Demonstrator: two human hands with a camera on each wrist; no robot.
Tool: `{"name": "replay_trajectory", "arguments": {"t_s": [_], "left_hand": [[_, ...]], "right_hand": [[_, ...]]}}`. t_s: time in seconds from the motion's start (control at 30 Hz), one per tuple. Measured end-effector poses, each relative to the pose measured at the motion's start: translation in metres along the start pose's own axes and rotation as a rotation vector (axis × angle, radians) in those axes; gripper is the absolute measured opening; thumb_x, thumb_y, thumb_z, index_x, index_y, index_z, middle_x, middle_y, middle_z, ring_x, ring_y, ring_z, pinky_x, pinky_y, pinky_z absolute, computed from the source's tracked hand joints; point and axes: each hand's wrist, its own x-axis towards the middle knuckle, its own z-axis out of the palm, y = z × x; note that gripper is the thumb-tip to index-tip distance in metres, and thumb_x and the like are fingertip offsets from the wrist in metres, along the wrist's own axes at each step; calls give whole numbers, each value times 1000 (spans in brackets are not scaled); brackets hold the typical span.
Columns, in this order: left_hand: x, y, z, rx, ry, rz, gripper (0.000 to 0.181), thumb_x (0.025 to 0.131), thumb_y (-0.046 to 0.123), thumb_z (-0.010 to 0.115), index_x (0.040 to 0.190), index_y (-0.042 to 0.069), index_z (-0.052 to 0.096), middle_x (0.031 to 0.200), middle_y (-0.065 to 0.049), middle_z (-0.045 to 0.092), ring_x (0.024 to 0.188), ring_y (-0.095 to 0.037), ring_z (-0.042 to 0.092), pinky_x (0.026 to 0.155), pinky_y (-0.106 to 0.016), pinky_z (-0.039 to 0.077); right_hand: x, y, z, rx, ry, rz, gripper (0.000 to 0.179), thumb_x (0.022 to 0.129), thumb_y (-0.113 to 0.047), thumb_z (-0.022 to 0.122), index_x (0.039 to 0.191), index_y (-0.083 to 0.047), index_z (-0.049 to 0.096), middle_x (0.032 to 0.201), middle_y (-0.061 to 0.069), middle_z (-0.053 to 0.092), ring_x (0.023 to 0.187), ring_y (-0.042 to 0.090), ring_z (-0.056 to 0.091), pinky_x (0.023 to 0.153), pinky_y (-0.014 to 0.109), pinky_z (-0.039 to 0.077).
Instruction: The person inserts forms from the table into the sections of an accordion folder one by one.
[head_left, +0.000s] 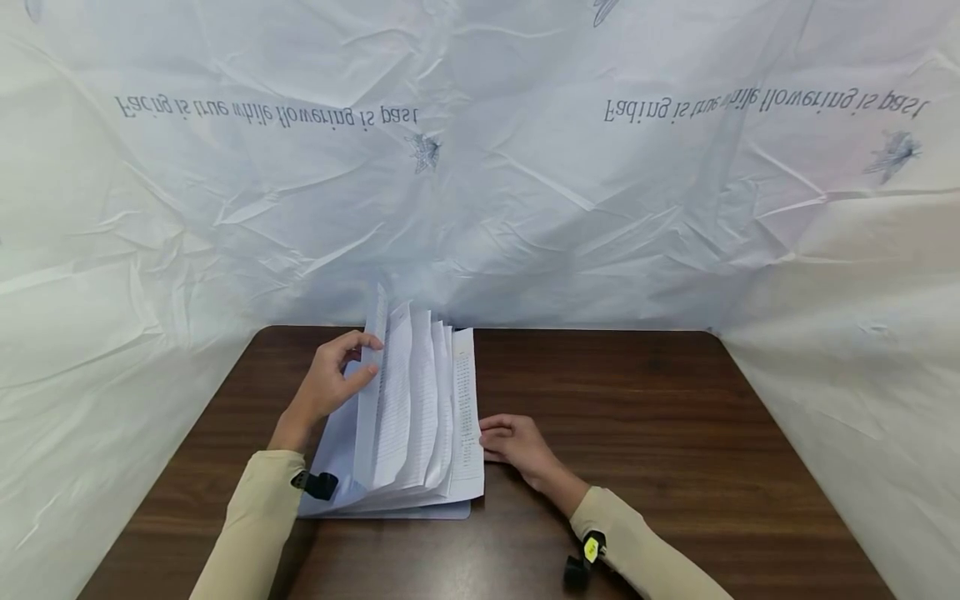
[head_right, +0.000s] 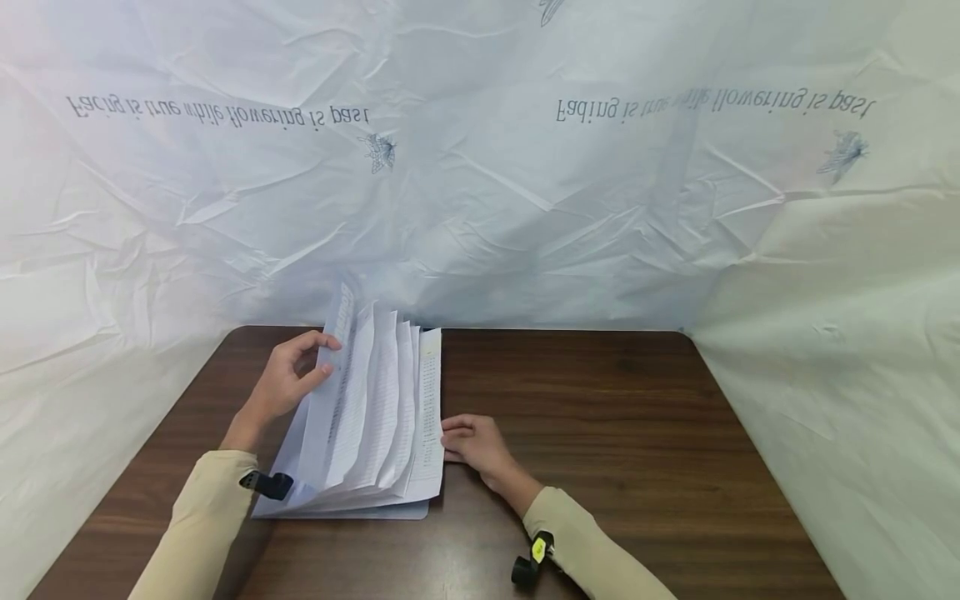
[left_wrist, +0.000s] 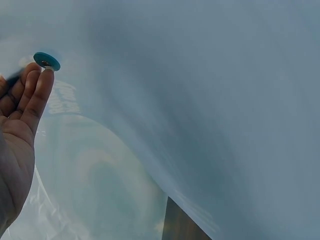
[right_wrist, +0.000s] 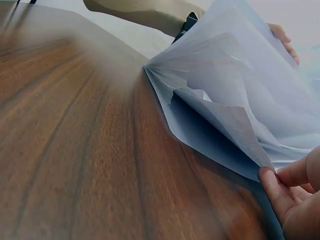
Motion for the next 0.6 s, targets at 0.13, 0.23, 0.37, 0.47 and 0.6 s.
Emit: {"name": "replay_trajectory", "arguments": {"t_s": [0.13, 0.23, 0.37, 0.47, 0.6], "left_hand": [[0, -1, 1, -18, 5, 4, 23, 84, -9, 67, 107, -13, 65, 105, -27, 67, 84, -28, 51, 74, -18, 43], [0, -2, 0, -19, 8, 6, 23, 84, -8, 67, 107, -13, 65, 104, -26, 67, 84, -28, 51, 74, -19, 43], [0, -1, 0, -10, 9, 2, 23, 85, -8, 68, 107, -13, 65, 104, -25, 67, 84, -28, 51, 73, -19, 43], [0, 0, -1, -2, 9, 0, 23, 85, -7, 68, 107, -13, 65, 103, -25, 67, 83, -28, 51, 72, -19, 44], [0, 2, -1, 1, 10, -1, 23, 85, -8, 68, 107, -13, 65, 104, -24, 67, 83, -28, 51, 73, -19, 44]], "right_hand": [[3, 1, 4, -18, 19, 8, 28, 94, 5, 65, 120, 14, 63, 100, 17, 74, 89, 19, 72, 79, 35, 60], [5, 2, 7, -39, 32, 6, 26, 94, 4, 66, 117, 14, 65, 96, 15, 74, 83, 18, 72, 75, 34, 61], [8, 2, 11, -53, 40, 8, 23, 93, 4, 68, 114, 13, 66, 92, 14, 74, 75, 17, 72, 71, 33, 61], [8, 1, 14, -64, 40, 6, 22, 92, 4, 68, 113, 13, 67, 90, 14, 74, 73, 17, 72, 69, 33, 61], [8, -1, 19, -96, 36, -16, 22, 92, 3, 69, 112, 13, 67, 91, 15, 74, 72, 16, 71, 69, 33, 61]]}}
